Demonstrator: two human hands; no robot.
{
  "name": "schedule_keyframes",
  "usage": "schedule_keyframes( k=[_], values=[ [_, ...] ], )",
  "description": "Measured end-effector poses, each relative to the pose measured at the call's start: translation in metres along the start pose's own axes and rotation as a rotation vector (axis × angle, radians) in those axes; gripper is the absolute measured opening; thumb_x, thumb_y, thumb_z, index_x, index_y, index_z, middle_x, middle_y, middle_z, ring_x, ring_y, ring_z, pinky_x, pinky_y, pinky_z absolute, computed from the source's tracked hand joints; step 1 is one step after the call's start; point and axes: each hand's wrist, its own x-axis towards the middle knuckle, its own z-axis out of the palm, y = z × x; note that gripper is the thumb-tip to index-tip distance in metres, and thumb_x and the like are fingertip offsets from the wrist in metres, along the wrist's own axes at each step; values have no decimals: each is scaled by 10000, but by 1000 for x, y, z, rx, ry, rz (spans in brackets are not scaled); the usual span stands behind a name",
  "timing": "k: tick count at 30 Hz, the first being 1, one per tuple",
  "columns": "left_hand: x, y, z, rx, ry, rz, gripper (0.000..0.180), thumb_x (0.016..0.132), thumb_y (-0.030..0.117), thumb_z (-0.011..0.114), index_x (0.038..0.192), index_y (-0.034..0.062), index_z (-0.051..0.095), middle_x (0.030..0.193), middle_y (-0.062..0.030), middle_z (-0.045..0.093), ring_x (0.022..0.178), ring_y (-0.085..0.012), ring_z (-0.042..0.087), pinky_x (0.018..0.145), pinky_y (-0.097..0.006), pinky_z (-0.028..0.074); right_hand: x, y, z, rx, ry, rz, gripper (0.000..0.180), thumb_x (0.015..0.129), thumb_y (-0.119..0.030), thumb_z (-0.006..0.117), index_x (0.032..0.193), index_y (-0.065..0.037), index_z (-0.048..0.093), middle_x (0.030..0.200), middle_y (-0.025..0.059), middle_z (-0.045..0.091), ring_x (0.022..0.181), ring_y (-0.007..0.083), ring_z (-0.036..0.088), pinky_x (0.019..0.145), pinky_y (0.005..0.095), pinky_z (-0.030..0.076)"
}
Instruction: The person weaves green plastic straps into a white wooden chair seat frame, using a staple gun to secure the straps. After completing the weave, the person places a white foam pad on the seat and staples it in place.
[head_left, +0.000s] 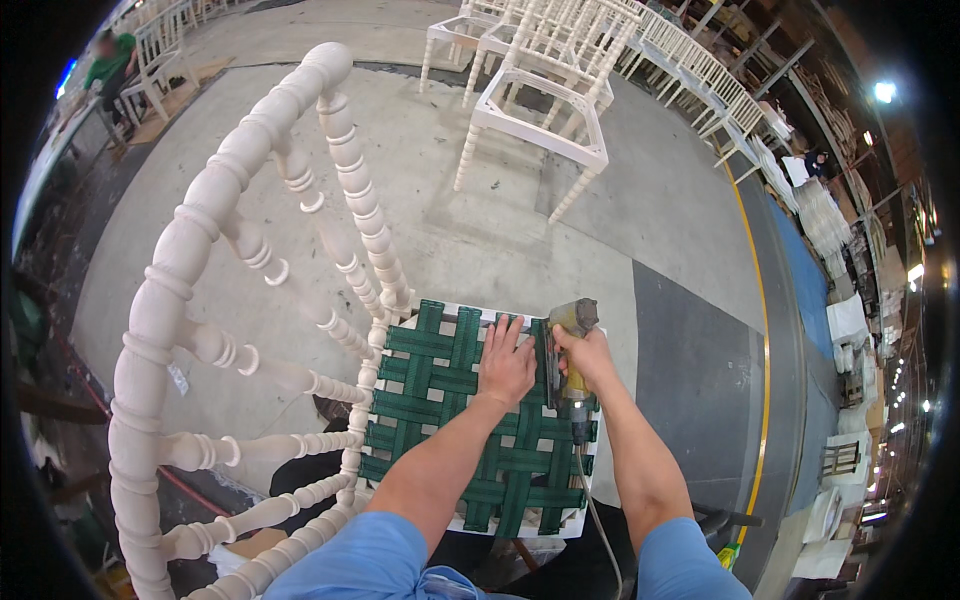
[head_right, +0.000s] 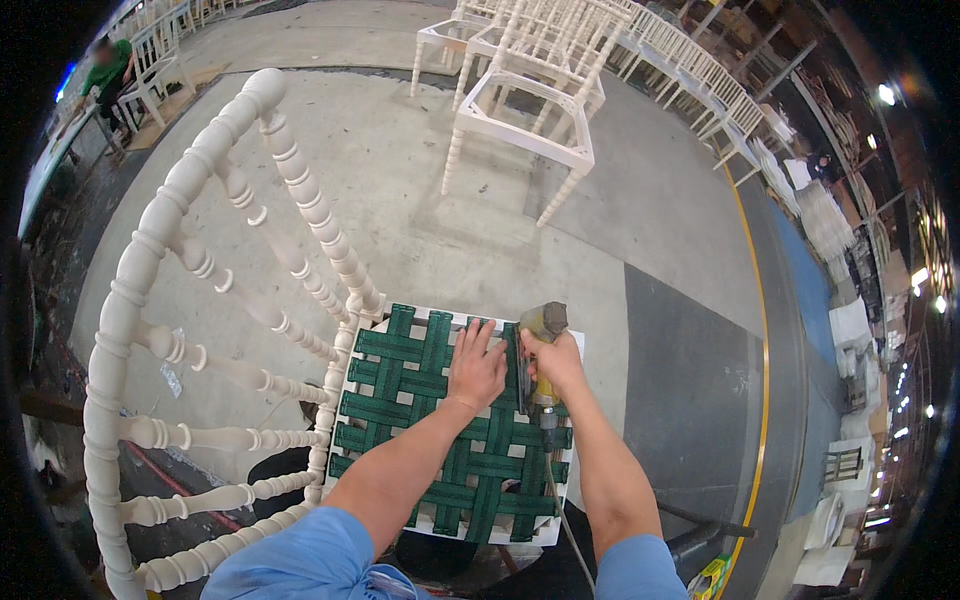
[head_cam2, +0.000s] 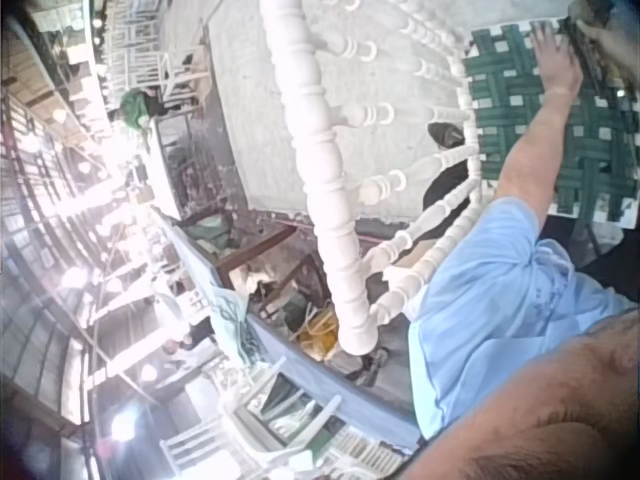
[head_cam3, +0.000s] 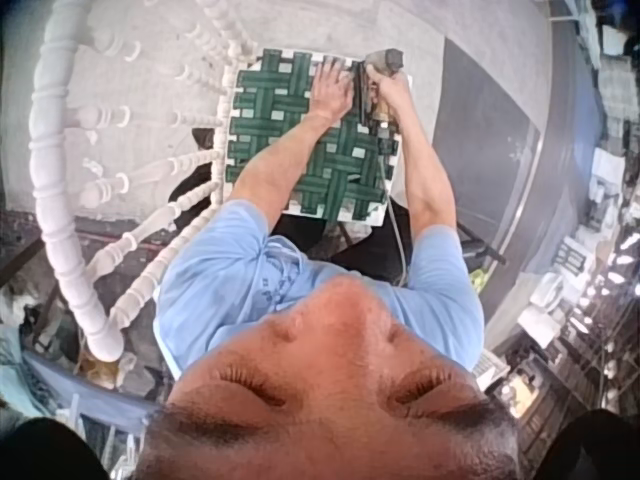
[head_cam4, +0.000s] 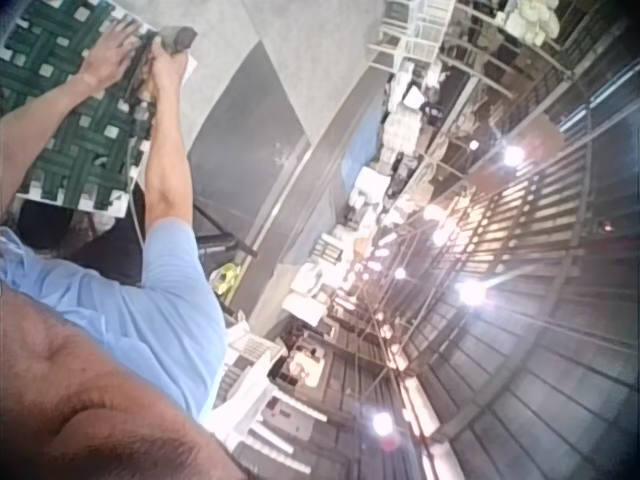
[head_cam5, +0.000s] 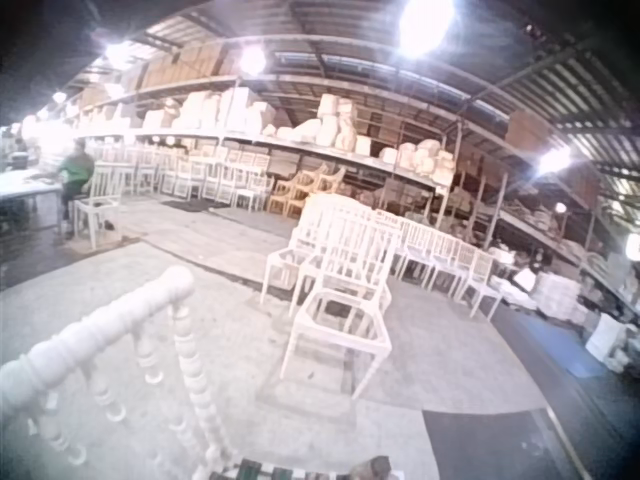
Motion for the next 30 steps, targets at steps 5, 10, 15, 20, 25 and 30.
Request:
schedule_keyframes(
  k=[5,10,15,20,25,30],
  values=[
    [1,1,-2,10,-73,-38,269,935,164,693,1180,88,774,1538,-170,533,1499,-430,411,1263,-577,307,-1,-2,-5,-35,26,25,229,1010,-260,746,1031,-43,676,834,43,663,551,149,586,472,319,468],
    [0,3,-3,0,-16,-17,285,956,183,663,1199,81,770,1558,-178,520,1518,-411,395,1283,-555,283,-6,-4,-15,36,35,-28,236,1016,-272,734,1069,-52,671,857,36,666,566,149,592,481,312,470],
    [2,3,-2,14,-13,-11,279,950,184,663,1185,90,781,1561,-168,522,1518,-411,397,1281,-557,287,-6,-3,-13,39,9,-29,242,1011,-281,743,1070,-56,675,857,34,666,571,148,595,483,307,469],
    [1,1,0,31,-103,-49,294,942,194,667,1190,89,785,1565,-166,526,1516,-415,401,1281,-560,287,-4,0,-11,-16,43,6,277,1011,-317,750,1042,-49,685,852,36,665,571,144,592,487,308,469],
    [1,1,3,17,7,3,271,941,183,675,1170,91,786,1533,-184,546,1484,-435,433,1260,-585,313,-66,3,-55,232,114,-51,314,1017,-325,747,1128,-42,669,918,46,677,562,148,603,472,308,473],
    [4,0,-9,-65,-54,4,285,978,163,637,1218,59,749,1498,-211,581,1424,-442,492,1232,-548,365,-213,31,-150,310,327,-50,338,1029,-298,732,1228,-43,635,995,51,678,579,140,607,498,298,496]
  ],
)
